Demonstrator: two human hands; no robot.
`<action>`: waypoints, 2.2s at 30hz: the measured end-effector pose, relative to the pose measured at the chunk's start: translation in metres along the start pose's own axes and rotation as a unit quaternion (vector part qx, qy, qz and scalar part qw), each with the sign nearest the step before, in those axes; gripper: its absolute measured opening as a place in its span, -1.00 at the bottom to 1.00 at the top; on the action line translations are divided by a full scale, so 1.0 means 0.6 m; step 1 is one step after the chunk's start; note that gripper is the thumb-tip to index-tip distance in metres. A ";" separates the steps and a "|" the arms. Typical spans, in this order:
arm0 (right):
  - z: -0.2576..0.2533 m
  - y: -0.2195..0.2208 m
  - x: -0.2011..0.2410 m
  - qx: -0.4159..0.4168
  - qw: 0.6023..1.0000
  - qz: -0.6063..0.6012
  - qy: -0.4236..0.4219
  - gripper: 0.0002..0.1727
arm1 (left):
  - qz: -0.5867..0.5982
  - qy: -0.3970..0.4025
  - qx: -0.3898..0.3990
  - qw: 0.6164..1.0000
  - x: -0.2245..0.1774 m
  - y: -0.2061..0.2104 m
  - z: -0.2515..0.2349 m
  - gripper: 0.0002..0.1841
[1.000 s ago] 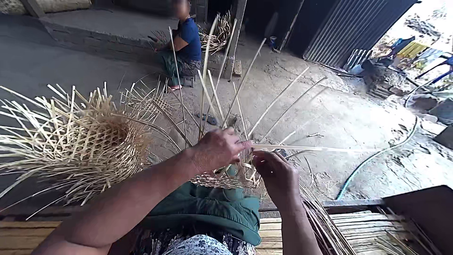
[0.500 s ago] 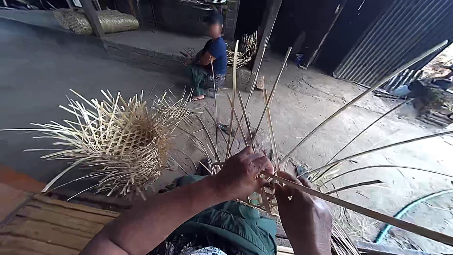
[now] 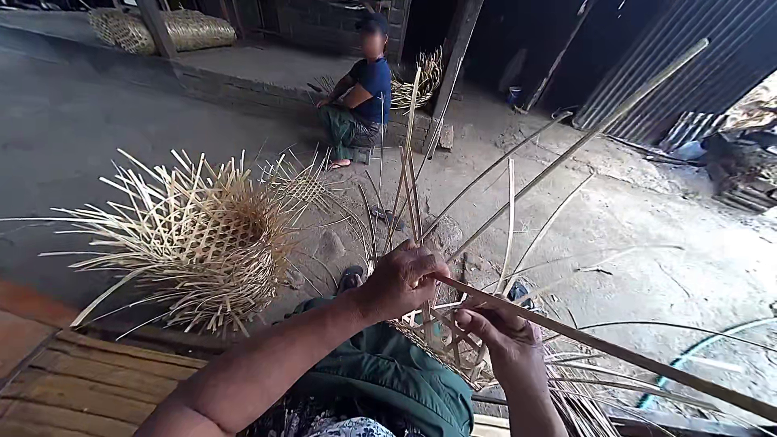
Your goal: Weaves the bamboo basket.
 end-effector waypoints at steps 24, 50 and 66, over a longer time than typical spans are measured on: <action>0.013 0.050 0.094 0.046 0.830 0.527 -0.175 -0.74 | 0.001 -0.235 0.216 0.948 -0.004 0.003 -0.018 -0.60; 0.006 -0.023 0.052 -0.122 0.937 0.319 -0.068 -0.74 | -0.181 0.075 0.060 0.979 -0.047 -0.018 -0.046 -0.61; 0.010 0.024 0.088 -0.046 0.882 0.466 -0.052 -0.77 | -0.079 -0.064 0.065 0.993 -0.053 -0.014 -0.002 -0.73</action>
Point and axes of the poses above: each hand's wrist, its own z-axis away from the middle knuckle, its own y-axis out of the palm, x = y × z, the point moved 8 cm from there along -z, towards the middle knuckle, and after that the axes turned 9 degrees about -x, right-handed, at the moved point
